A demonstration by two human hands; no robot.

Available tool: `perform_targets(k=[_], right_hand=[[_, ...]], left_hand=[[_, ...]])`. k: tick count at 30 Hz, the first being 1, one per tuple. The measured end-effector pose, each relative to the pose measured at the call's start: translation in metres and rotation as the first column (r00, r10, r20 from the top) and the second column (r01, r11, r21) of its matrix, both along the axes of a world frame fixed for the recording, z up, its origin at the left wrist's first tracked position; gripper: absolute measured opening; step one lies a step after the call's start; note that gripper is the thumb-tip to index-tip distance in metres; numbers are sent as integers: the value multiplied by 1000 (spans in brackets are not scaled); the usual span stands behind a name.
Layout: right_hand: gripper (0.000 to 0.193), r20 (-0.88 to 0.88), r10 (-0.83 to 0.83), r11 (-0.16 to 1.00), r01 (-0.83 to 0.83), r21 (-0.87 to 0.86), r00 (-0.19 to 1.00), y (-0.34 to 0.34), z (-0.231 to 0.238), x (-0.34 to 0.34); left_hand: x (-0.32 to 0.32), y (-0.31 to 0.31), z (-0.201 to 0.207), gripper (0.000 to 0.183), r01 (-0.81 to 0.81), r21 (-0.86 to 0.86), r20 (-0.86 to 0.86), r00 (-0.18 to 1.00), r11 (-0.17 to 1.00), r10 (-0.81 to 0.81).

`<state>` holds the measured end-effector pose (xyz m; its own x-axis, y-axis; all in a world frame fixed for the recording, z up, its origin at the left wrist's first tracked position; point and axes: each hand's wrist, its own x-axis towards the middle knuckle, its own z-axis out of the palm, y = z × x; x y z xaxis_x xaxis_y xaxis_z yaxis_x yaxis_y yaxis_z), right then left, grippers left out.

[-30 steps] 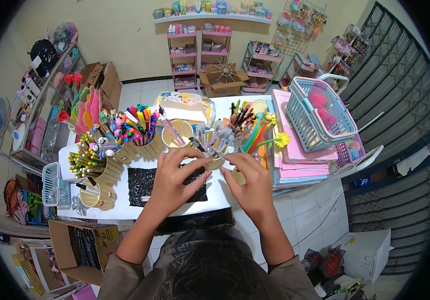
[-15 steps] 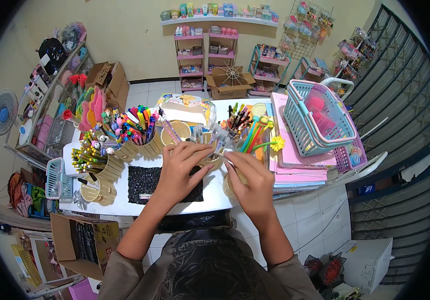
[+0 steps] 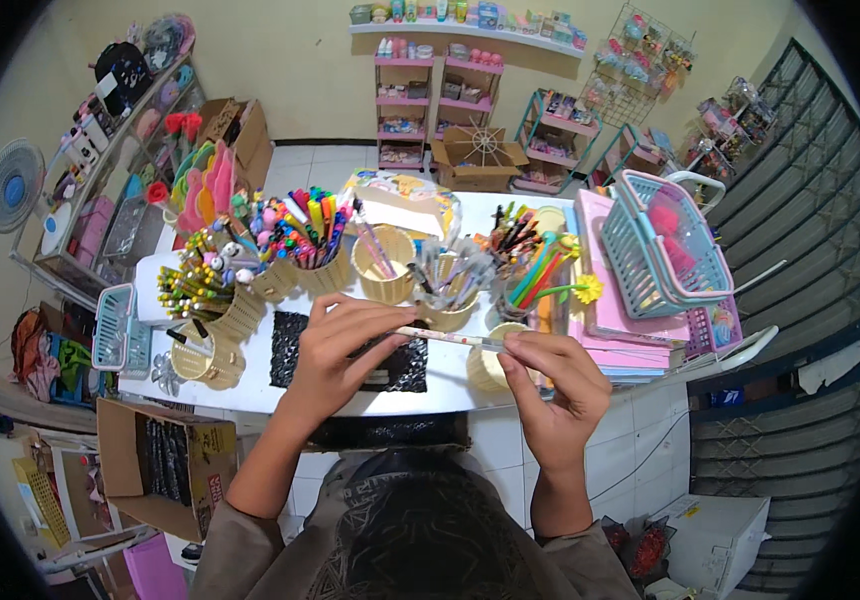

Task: The recorder prepares stationery items and pens, packages them safely inside a black bubble wrap protective sleeve, and organizes the orders into a large shipping box.

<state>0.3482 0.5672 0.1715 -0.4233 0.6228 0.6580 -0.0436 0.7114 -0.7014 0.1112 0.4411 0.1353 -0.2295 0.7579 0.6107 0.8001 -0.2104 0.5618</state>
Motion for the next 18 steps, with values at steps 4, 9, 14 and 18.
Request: perform_targets(k=[4,9,14,18], right_hand=[[23,134,53,998,-50,-30,989,-18,-11,-20],[19,247,137,987,-113,-111,959,-40,-39,-47],[17,307,147,976,-88,-199,940,-54,-82,-64],[17,349,143,972,-65,-227,926,-62,-107,-73]], left_hand=[[-22,-37,-13,23,-46,-63,36,998,997,48],[-41,-83,-34,21,-77,-165,82,992,983,91],[-57,-105,-67,22,-66,-265,175,978,962,116],[-71,-114,-86,22,-73,-290,92,990,954,103]])
